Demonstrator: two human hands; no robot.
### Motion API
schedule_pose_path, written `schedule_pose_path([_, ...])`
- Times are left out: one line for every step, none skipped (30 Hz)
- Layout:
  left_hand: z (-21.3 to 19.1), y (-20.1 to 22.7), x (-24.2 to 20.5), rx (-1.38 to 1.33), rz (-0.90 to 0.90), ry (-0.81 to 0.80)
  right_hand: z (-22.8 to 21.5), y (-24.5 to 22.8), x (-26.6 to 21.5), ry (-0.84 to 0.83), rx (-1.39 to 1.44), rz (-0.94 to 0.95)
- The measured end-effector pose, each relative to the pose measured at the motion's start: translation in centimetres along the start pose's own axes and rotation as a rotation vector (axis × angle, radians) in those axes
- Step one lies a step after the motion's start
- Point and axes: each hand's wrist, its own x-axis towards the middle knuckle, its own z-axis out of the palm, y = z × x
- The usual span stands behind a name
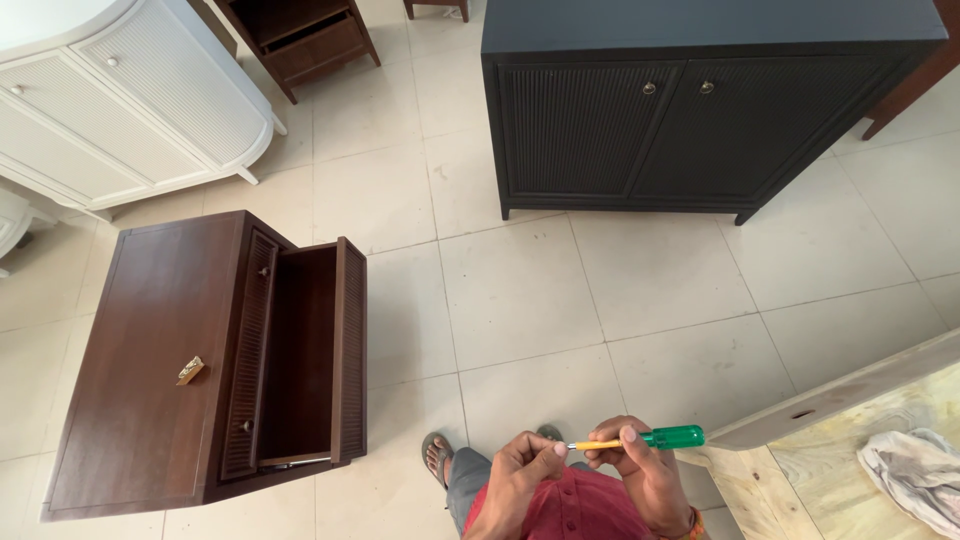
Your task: Inspecting and preparing a screw and a screwdriver for furniture assembly.
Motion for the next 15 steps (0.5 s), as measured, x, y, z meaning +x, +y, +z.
schedule_pose_path([-0.01, 0.00, 0.00, 0.001, 0.001, 0.000, -0.06, 0.06, 0.05, 0.000, 0.000, -0.001])
schedule_pose_path([-0.02, -0.02, -0.01, 0.001, -0.002, 0.002, -0.13, 0.12, 0.07, 0.002, 0.001, 0.001])
schedule_pose_path([-0.02, -0.04, -0.01, 0.001, -0.005, 0.004, -0.20, 0.18, 0.10, 0.005, 0.002, 0.002])
schedule_pose_path([0.10, 0.23, -0.14, 0.001, -0.005, 0.004, -0.21, 0.18, 0.13, 0.005, 0.002, 0.001])
schedule_pose_path([0.22, 0.51, -0.27, 0.008, -0.017, 0.014, -0.21, 0.19, 0.15, 0.001, 0.002, -0.001])
schedule_pose_path([0.34, 0.78, -0.40, 0.014, -0.029, 0.026, -0.22, 0.20, 0.18, -0.003, 0.002, -0.003])
schedule_pose_path([0.28, 0.65, -0.32, 0.015, -0.029, 0.025, -0.19, 0.17, 0.18, -0.002, 0.002, -0.004])
schedule_pose_path([0.22, 0.53, -0.24, 0.019, -0.028, 0.026, -0.16, 0.14, 0.18, -0.001, -0.002, -0.005])
schedule_pose_path([0.15, 0.41, -0.16, 0.024, -0.026, 0.026, -0.12, 0.11, 0.18, 0.001, -0.006, -0.005])
schedule_pose_path([0.17, 0.44, -0.19, 0.024, -0.026, 0.026, -0.14, 0.10, 0.19, 0.001, -0.006, -0.006])
schedule_pose_path([0.19, 0.47, -0.22, 0.023, -0.024, 0.029, -0.16, 0.09, 0.20, 0.005, -0.012, -0.001])
schedule_pose_path([0.21, 0.51, -0.25, 0.022, -0.022, 0.032, -0.17, 0.09, 0.22, 0.008, -0.018, 0.003])
schedule_pose_path([0.11, 0.36, -0.15, 0.022, -0.021, 0.032, -0.09, 0.02, 0.19, 0.008, -0.017, 0.003])
schedule_pose_path([0.01, 0.19, -0.08, 0.015, -0.007, 0.030, -0.01, -0.04, 0.14, 0.010, -0.015, 0.005])
schedule_pose_path([-0.09, 0.02, 0.00, 0.009, 0.008, 0.029, 0.07, -0.10, 0.08, 0.013, -0.013, 0.007])
